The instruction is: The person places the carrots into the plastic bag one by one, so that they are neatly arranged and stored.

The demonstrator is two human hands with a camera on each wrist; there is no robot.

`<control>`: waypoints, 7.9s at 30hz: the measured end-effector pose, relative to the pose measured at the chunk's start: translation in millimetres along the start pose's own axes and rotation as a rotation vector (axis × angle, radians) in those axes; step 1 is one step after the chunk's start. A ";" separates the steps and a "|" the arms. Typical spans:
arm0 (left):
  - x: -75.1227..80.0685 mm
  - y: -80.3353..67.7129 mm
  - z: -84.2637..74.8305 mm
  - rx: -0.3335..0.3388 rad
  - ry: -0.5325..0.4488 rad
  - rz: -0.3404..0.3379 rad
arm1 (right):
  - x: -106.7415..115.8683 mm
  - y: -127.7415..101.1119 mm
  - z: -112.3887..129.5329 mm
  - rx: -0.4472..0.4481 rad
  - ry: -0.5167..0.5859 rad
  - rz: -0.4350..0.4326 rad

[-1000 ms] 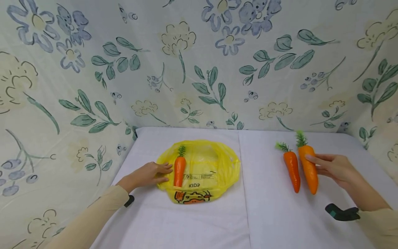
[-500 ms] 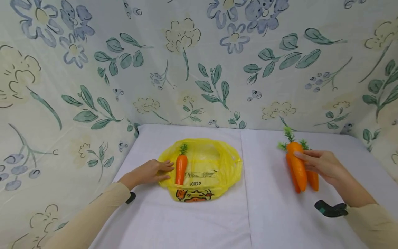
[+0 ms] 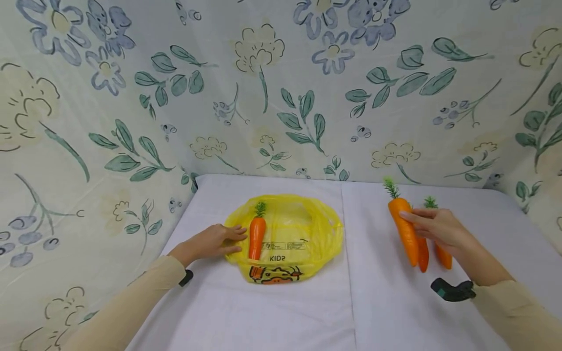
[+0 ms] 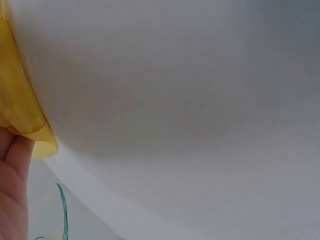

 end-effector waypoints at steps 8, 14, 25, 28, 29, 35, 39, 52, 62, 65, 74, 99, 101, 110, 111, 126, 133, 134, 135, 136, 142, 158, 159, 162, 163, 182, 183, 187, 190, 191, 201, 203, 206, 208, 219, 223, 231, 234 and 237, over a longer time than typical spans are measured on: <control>0.2 0.5 -2.0 0.011 -0.008 0.013 | -15.6 1.3 9.1 0.031 0.037 0.011; 2.0 -0.4 -1.9 0.019 -0.003 0.009 | -24.8 1.3 16.5 0.064 0.053 0.034; 0.7 0.4 0.8 0.024 -0.009 0.008 | -46.4 -1.9 29.7 0.124 0.079 0.082; 0.9 0.9 0.7 0.020 -0.008 0.006 | -53.6 -2.8 33.2 0.119 0.079 0.081; 1.2 0.9 0.6 0.019 -0.008 0.005 | -55.6 -3.0 34.1 0.115 0.077 0.081; 2.6 0.6 -0.4 0.027 -0.013 0.009 | -67.7 -2.2 39.3 0.094 0.074 0.092; 2.2 0.1 -0.7 0.034 -0.013 0.012 | -77.3 -0.4 43.8 0.114 0.080 0.122; 1.7 -1.2 0.6 0.049 -0.011 0.013 | -113.8 -1.2 67.5 0.147 0.110 0.224; 2.4 0.1 -0.9 0.026 -0.024 0.016 | -139.5 1.5 75.1 0.146 0.141 0.291; 3.0 0.4 -0.3 0.024 -0.023 0.013 | -146.8 4.1 77.1 0.148 0.151 0.306; 3.2 0.7 -0.9 0.012 -0.025 0.010 | -174.4 8.3 80.9 0.153 0.210 0.387; 1.3 1.2 0.4 0.011 -0.019 0.009 | -229.0 34.9 81.7 0.045 0.126 0.346; 1.1 1.4 1.5 0.017 -0.016 0.010 | -232.4 37.3 82.7 0.036 0.125 0.345; 2.5 1.7 2.8 0.022 -0.031 0.006 | -242.1 48.6 87.5 0.006 0.131 0.333; 2.7 1.5 2.8 0.026 -0.033 0.007 | -243.7 50.0 88.1 0.006 0.127 0.337; 3.2 0.5 4.2 0.021 -0.034 -0.004 | -262.4 60.0 92.0 -0.023 0.201 0.302; 0.7 1.8 5.4 0.021 -0.038 -0.001 | -268.8 60.2 95.7 -0.033 0.221 0.317; 0.6 1.8 5.3 0.020 -0.038 -0.001 | -269.5 60.4 95.9 -0.034 0.225 0.317; 0.5 1.9 5.0 0.017 -0.037 -0.002 | -270.1 60.8 95.8 -0.041 0.231 0.316; 0.6 1.9 4.9 0.016 -0.036 -0.003 | -270.7 61.4 95.6 -0.045 0.235 0.313; 0.7 1.4 3.9 0.013 -0.033 -0.004 | -274.1 65.5 93.8 -0.060 0.265 0.298; 1.9 2.0 1.8 -0.020 -0.022 -0.016 | -281.4 66.9 98.7 -0.031 0.312 0.213; 1.8 2.1 1.8 -0.017 -0.025 -0.013 | -281.8 67.2 98.6 -0.032 0.315 0.205; 2.1 2.4 1.3 -0.014 -0.032 -0.006 | -283.3 67.4 99.6 -0.031 0.325 0.187; 2.1 2.5 1.2 -0.013 -0.033 -0.004 | -284.1 67.5 99.8 -0.029 0.324 0.184; 3.1 0.6 -0.5 -0.022 -0.038 -0.018 | -294.3 65.9 95.7 -0.004 0.365 0.186; 3.1 0.6 -0.6 -0.023 -0.039 -0.020 | -295.1 65.9 95.3 -0.002 0.362 0.186; 3.9 0.6 -1.6 -0.032 -0.036 -0.031 | -297.8 65.6 94.3 0.011 0.360 0.188; 5.0 0.4 -3.0 -0.035 -0.034 -0.033 | -298.9 65.0 93.3 0.013 0.361 0.197; 5.1 0.3 -3.2 -0.034 -0.035 -0.032 | -299.4 64.7 93.1 0.016 0.358 0.202; 4.4 -0.3 -2.6 -0.015 -0.036 -0.022 | -300.5 61.5 91.0 0.005 0.353 0.224; 4.3 -0.4 -2.2 -0.014 -0.035 -0.021 | -300.7 61.0 90.9 -0.001 0.345 0.226; 4.3 -0.2 -1.7 -0.012 -0.038 -0.019 | -300.5 60.5 90.7 -0.006 0.338 0.222; 4.1 0.0 -1.6 -0.011 -0.040 -0.018 | -300.3 60.3 90.6 -0.006 0.338 0.221; 3.4 0.1 -0.9 -0.010 -0.034 -0.020 | -300.8 58.0 90.5 -0.007 0.325 0.227; 3.4 0.2 -1.5 -0.006 -0.035 -0.016 | -301.3 56.6 90.7 -0.011 0.316 0.238; 4.4 0.5 -2.9 -0.009 -0.021 -0.018 | -301.9 56.2 89.2 -0.037 0.310 0.244; 4.7 0.7 -3.4 -0.012 -0.022 -0.018 | -302.3 57.0 88.5 -0.039 0.307 0.245; 4.7 0.7 -3.5 -0.012 -0.023 -0.017 | -302.3 57.4 88.4 -0.034 0.301 0.249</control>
Point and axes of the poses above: each hand's wrist, its own y-axis towards the middle knuckle, its own x-axis out of the back of the hand, z = x × y, the point moved 7 cm from there along y, towards the middle knuckle, and after that the axes turned 4 degrees about y, right-handed, at the moved point
